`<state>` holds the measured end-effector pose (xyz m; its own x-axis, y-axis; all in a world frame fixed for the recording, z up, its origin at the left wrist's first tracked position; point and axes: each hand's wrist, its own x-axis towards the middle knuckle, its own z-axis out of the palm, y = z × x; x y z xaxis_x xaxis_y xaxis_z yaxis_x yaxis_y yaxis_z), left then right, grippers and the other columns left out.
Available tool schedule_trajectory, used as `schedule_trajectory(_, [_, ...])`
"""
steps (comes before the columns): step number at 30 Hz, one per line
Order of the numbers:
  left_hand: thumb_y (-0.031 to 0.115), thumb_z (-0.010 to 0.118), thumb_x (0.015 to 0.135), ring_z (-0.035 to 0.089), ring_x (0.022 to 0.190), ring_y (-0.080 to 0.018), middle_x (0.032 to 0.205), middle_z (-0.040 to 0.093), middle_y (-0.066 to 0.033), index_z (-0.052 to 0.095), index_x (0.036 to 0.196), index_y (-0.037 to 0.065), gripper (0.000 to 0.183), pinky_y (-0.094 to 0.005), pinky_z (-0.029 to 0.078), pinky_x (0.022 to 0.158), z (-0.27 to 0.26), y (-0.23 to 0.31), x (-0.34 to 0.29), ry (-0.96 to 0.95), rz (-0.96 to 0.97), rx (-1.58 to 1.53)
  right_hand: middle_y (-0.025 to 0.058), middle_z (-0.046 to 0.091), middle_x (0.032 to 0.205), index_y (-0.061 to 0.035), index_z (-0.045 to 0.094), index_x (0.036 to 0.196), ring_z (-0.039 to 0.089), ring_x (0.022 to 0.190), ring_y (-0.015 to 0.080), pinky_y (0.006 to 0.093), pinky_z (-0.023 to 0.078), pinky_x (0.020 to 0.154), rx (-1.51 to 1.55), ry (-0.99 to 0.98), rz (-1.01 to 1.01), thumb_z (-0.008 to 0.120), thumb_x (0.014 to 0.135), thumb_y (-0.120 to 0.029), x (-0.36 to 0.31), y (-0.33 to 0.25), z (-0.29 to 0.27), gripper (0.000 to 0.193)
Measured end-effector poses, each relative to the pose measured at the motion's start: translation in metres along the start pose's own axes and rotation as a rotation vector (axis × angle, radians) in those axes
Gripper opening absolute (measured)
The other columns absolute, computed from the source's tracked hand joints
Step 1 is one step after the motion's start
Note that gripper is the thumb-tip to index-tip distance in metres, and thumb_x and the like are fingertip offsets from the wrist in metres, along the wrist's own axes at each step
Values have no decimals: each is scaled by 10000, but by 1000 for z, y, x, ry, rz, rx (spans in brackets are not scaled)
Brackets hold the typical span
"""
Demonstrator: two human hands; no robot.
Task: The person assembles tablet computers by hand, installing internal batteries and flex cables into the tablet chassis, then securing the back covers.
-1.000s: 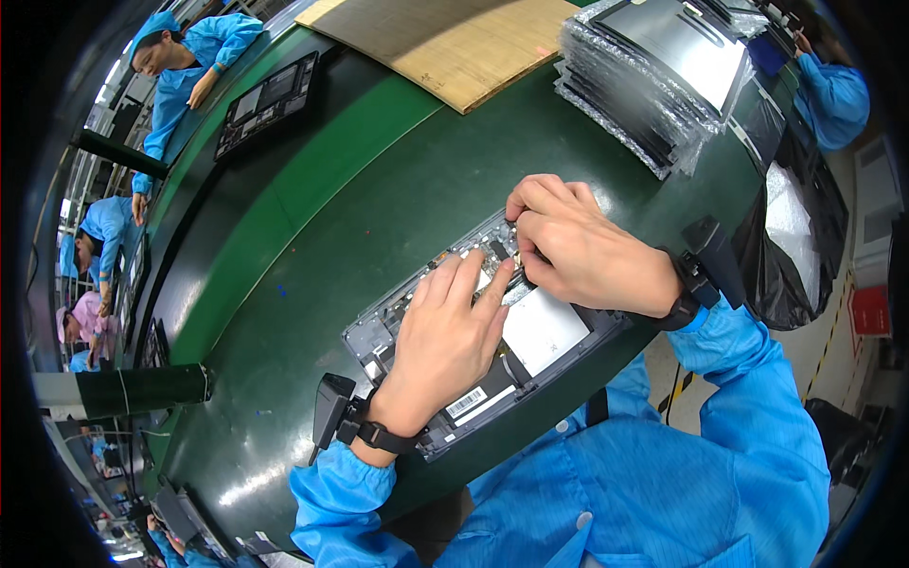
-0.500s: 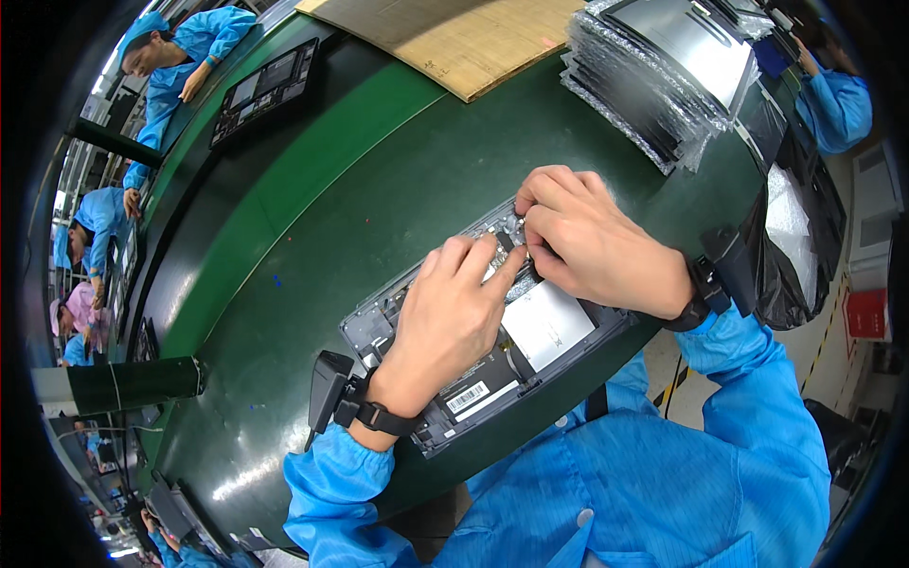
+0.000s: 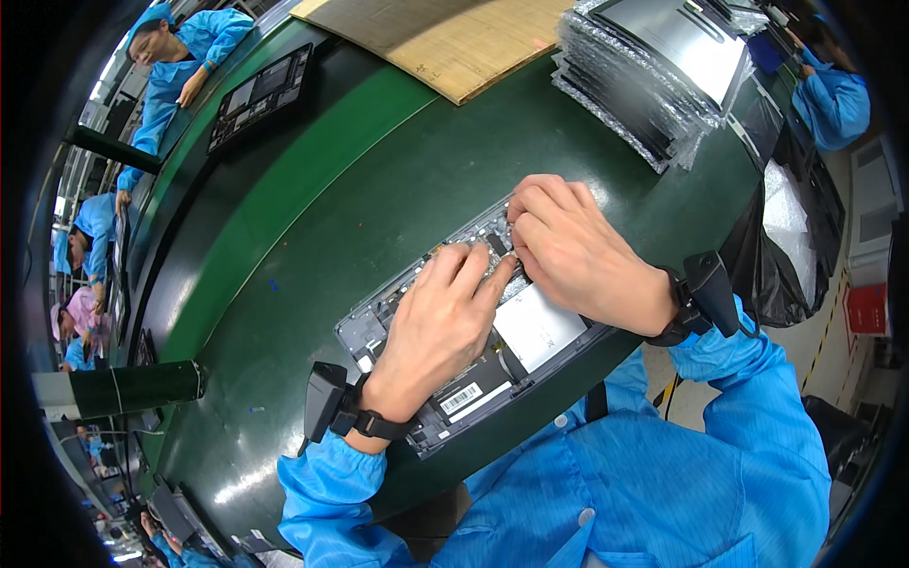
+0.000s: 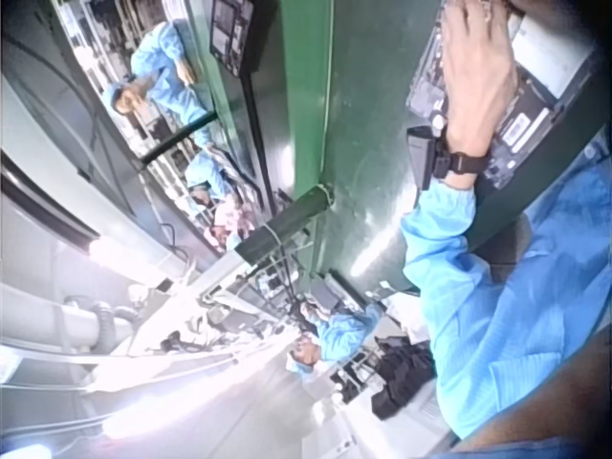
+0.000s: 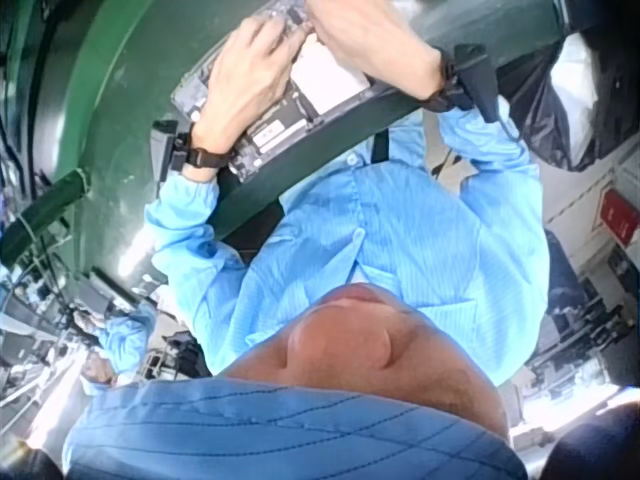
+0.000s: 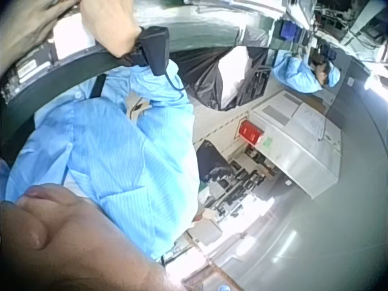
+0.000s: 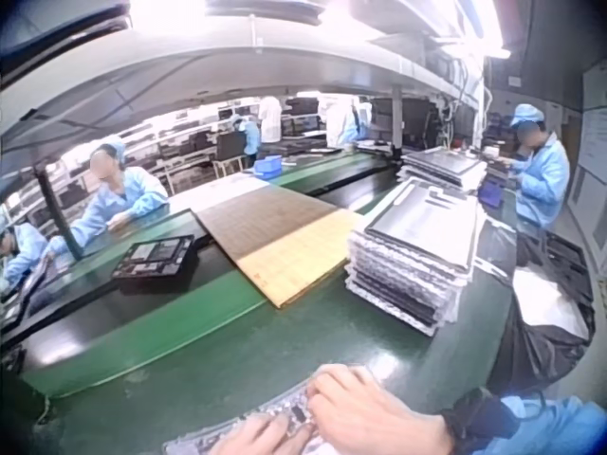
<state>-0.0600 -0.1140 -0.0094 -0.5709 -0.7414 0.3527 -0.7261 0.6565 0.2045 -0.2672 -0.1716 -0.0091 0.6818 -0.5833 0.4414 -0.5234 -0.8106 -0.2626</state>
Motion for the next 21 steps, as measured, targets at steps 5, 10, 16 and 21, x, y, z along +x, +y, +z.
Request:
schedule_trajectory(5, [19, 715, 774, 598, 1078, -308, 1140, 596, -139, 687, 1225, 4, 452, -403, 536, 934, 1, 3, 2, -12, 13, 52, 122, 584, 1076, 23, 588, 964, 547, 1167, 320, 423, 433, 920, -38, 72, 27, 692, 819, 3, -2, -1, 9, 180])
schedule_trajectory(10, [7, 705, 784, 598, 1090, -320, 1165, 601, -146, 681, 1245, 12, 462, -422, 525, 944, 0, 0, -4, -5, -8, -1, 193, 528, 1212, 13, 608, 1058, 479, 1240, 362, 452, 397, 995, 187, -22, 70, 678, 829, -39, -4, 10, 2, 245])
schedule_trajectory(16, [-17, 694, 785, 587, 1116, -350, 1192, 605, -165, 676, 1267, 15, 484, -452, 507, 959, 1, 2, -7, 15, -70, -119, 173, 210, 1659, -136, 323, 1599, 284, 1499, 331, 391, 490, 1011, 615, -329, 420, 701, 927, -136, 0, 36, 1, 772])
schedule_trajectory(21, [-23, 687, 788, 584, 1119, -358, 1205, 600, -173, 676, 1266, 10, 479, -452, 497, 972, 2, 1, -7, 12, -86, -134, 154, 179, 1680, -197, 337, 1608, 283, 1501, 343, 405, 469, 1067, 676, -494, 411, 707, 928, -128, 8, 47, -3, 777])
